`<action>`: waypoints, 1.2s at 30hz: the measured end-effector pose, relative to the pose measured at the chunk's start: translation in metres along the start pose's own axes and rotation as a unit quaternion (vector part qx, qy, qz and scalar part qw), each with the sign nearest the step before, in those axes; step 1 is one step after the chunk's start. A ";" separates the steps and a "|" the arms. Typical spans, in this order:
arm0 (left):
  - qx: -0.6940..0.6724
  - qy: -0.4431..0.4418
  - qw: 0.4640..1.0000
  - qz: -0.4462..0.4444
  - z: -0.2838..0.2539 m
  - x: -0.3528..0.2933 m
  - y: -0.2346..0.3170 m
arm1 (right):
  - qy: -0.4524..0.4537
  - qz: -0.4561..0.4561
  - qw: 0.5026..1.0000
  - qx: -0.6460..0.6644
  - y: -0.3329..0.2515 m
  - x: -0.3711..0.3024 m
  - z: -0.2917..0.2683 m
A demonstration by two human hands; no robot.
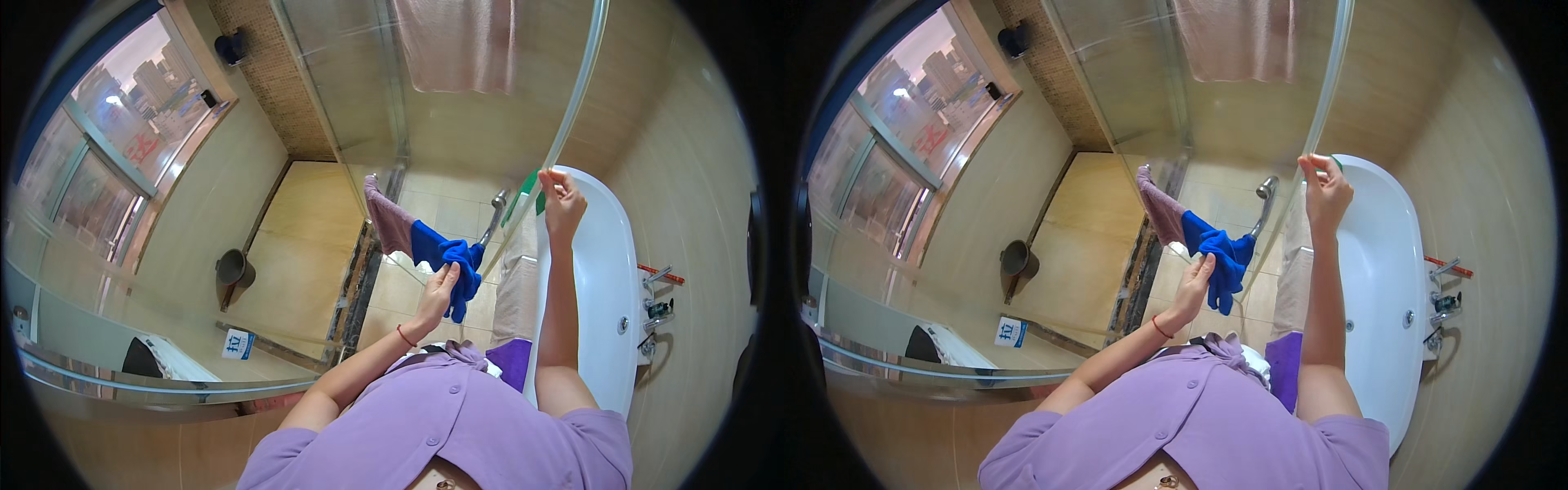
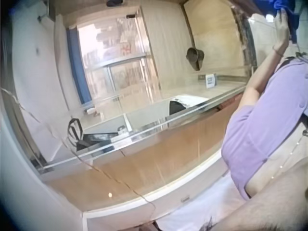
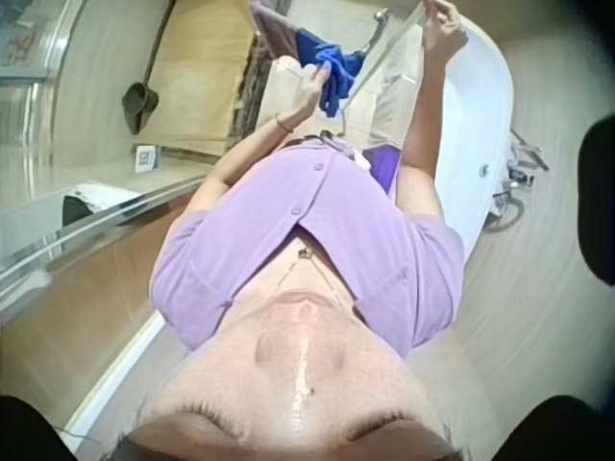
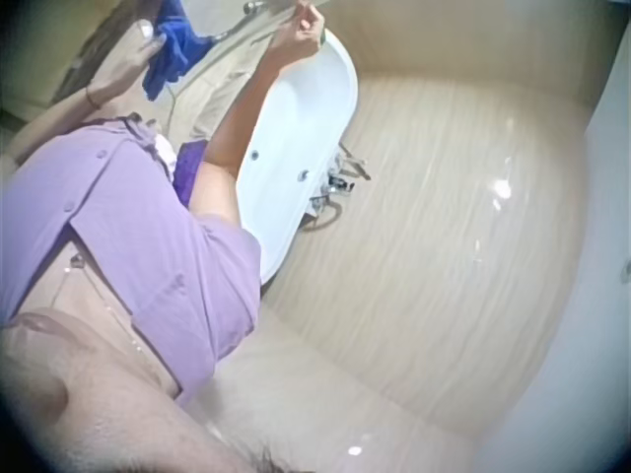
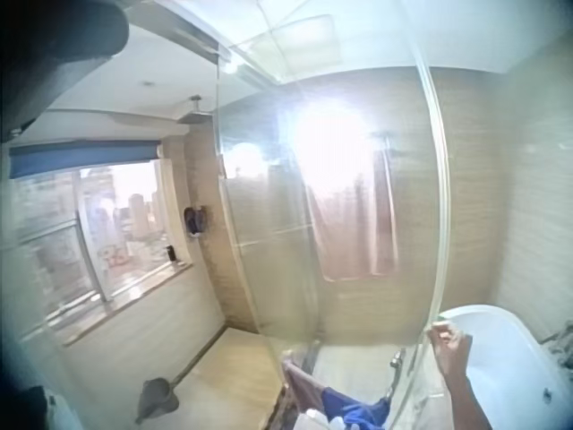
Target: The person wipes a glass shower door and a bathtub rim with a blue cloth, then moves into a bedroom to wipe a leather headboard and a wall-mounted picture frame. The person uses the same blue cloth throughout the sequence.
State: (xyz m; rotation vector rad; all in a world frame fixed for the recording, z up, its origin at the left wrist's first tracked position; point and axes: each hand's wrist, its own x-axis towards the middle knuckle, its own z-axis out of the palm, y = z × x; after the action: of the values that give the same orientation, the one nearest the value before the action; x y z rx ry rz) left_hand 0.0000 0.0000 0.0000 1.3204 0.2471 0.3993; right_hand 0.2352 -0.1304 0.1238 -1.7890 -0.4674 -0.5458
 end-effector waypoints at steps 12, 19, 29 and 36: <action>-0.084 0.053 0.995 -0.018 -0.013 0.007 0.000 | 0.063 -0.030 0.995 -0.076 0.065 0.107 0.031; -0.096 0.065 0.993 -0.013 -0.019 0.026 0.000 | 0.071 0.018 0.993 -0.094 0.090 0.151 0.052; -0.053 0.045 0.996 -0.048 -0.018 0.057 -0.004 | 0.054 0.024 0.996 -0.065 0.117 0.199 0.072; -0.040 0.080 0.994 -0.066 -0.003 0.075 0.009 | 0.040 0.031 0.996 -0.074 0.149 0.241 0.093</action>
State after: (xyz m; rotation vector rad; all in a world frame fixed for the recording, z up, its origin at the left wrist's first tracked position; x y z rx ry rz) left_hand 0.0659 0.0360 0.0120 1.1873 0.4464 0.4004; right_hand 0.5274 -0.0722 0.1256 -1.9093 -0.3227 -0.6200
